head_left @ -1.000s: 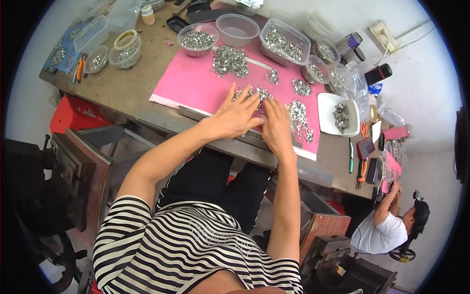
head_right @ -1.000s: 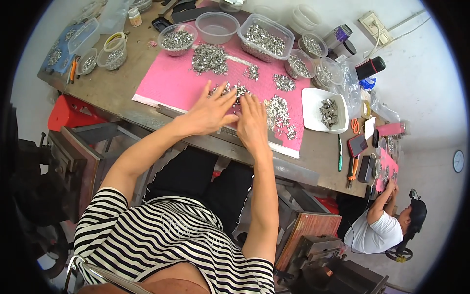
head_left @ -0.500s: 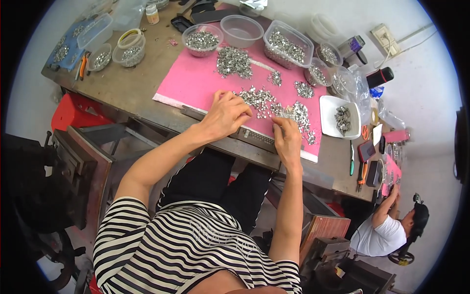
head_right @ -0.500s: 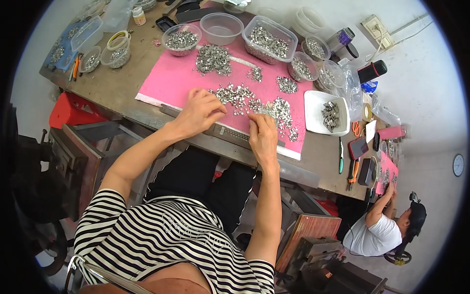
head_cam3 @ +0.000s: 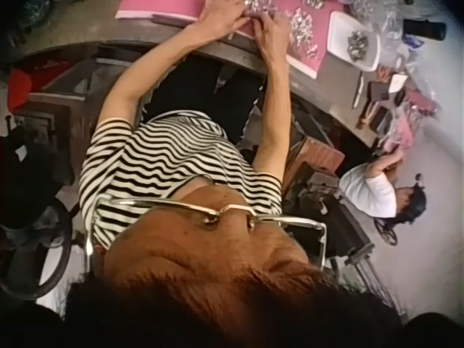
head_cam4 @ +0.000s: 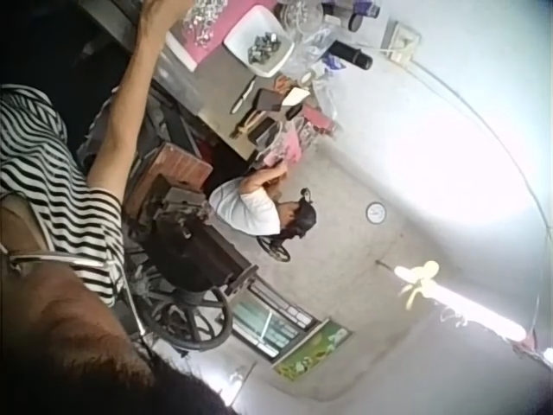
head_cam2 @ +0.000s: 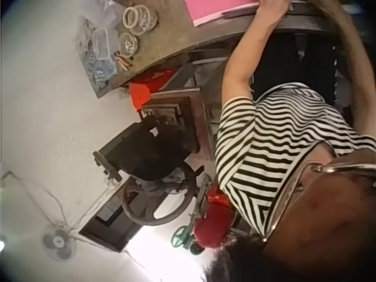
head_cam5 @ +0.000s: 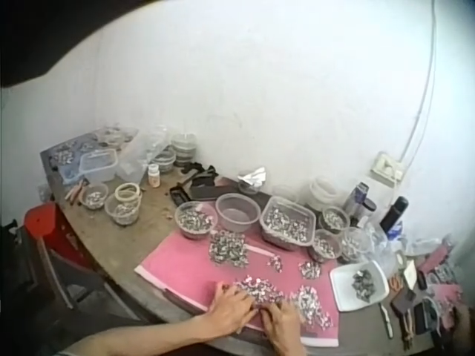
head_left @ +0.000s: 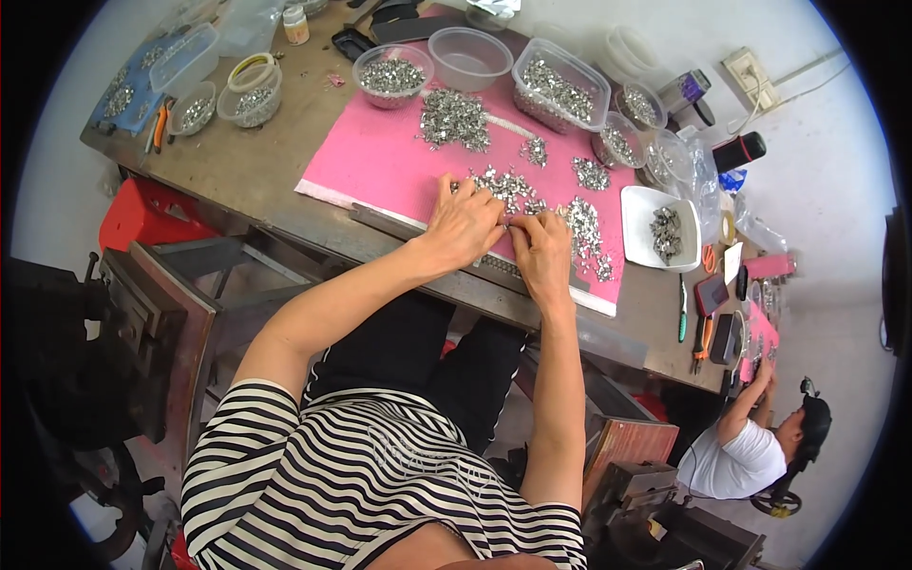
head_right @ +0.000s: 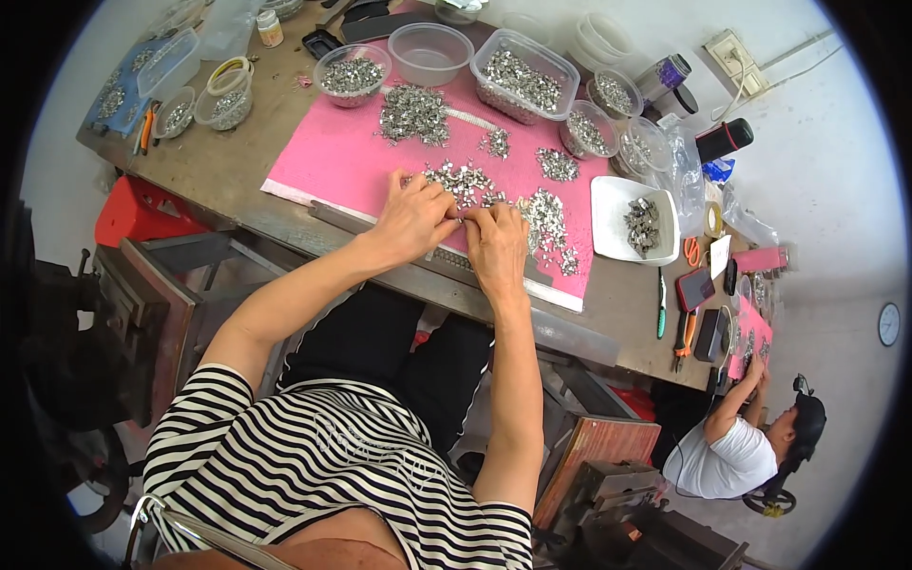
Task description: Sorting and inspecting small metal star-shaped components on a workbench.
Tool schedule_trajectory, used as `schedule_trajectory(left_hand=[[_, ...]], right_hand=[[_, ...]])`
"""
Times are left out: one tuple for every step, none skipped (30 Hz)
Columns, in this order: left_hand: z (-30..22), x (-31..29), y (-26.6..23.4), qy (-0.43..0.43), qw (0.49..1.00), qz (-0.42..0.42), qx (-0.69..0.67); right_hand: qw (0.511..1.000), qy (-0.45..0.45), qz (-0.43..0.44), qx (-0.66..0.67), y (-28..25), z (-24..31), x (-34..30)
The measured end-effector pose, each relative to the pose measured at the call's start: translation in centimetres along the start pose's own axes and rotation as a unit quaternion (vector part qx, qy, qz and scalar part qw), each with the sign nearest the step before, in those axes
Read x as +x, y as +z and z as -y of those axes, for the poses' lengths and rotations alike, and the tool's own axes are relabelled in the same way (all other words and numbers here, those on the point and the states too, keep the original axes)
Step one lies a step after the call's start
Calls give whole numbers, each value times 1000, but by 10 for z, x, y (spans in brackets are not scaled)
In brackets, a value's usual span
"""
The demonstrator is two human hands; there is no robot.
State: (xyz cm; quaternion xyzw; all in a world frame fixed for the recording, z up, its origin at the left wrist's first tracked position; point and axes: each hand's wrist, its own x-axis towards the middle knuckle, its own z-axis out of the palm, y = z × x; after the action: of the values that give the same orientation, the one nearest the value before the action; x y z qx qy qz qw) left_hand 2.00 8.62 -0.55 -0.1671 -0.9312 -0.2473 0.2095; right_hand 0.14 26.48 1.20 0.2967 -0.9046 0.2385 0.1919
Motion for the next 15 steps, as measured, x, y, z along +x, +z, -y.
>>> schedule_trajectory(left_hand=[[0,0,1,-1,1000,1,0],[1,0,1,2,1000,-5,2],[2,0,1,6,1000,-11,3],[2,0,2,6,1000,-9,3],[3,2,1,2,1000,-8,-9],[4,3,1,-2,1000,-7,-21],[5,3,-1,5,999,-9,-33],[5,1,-4,5,999,-8,-33],[6,0,-8,12,998,-5,-60],[7,-2,-13,19,996,-2,-88],[9,-6,-20,18,996,-1,-86],[10,-13,-28,35,993,4,-109],[11,-20,-32,51,990,9,-132],[11,-25,-34,50,990,9,-132],[10,-31,-34,64,988,-2,-140]], right_hand=[[1000,1,1,1,2,0,1],[1000,-9,5,-10,4,0,2],[1000,-19,10,-20,5,0,3],[1000,-18,11,-19,6,-1,4],[999,-22,18,-17,6,-2,6],[999,-27,25,-15,5,-3,7],[999,-30,21,-7,5,-5,7],[999,-29,21,-7,4,-6,5],[1000,-20,18,7,3,-7,3],[1000,-12,14,19,2,-8,1],[999,-10,12,34,-3,-5,0],[999,-9,14,36,-8,2,-2],[998,-9,10,59,-14,10,-4],[997,-10,6,82,-19,17,-9],[995,-19,12,98,-20,22,-15]])
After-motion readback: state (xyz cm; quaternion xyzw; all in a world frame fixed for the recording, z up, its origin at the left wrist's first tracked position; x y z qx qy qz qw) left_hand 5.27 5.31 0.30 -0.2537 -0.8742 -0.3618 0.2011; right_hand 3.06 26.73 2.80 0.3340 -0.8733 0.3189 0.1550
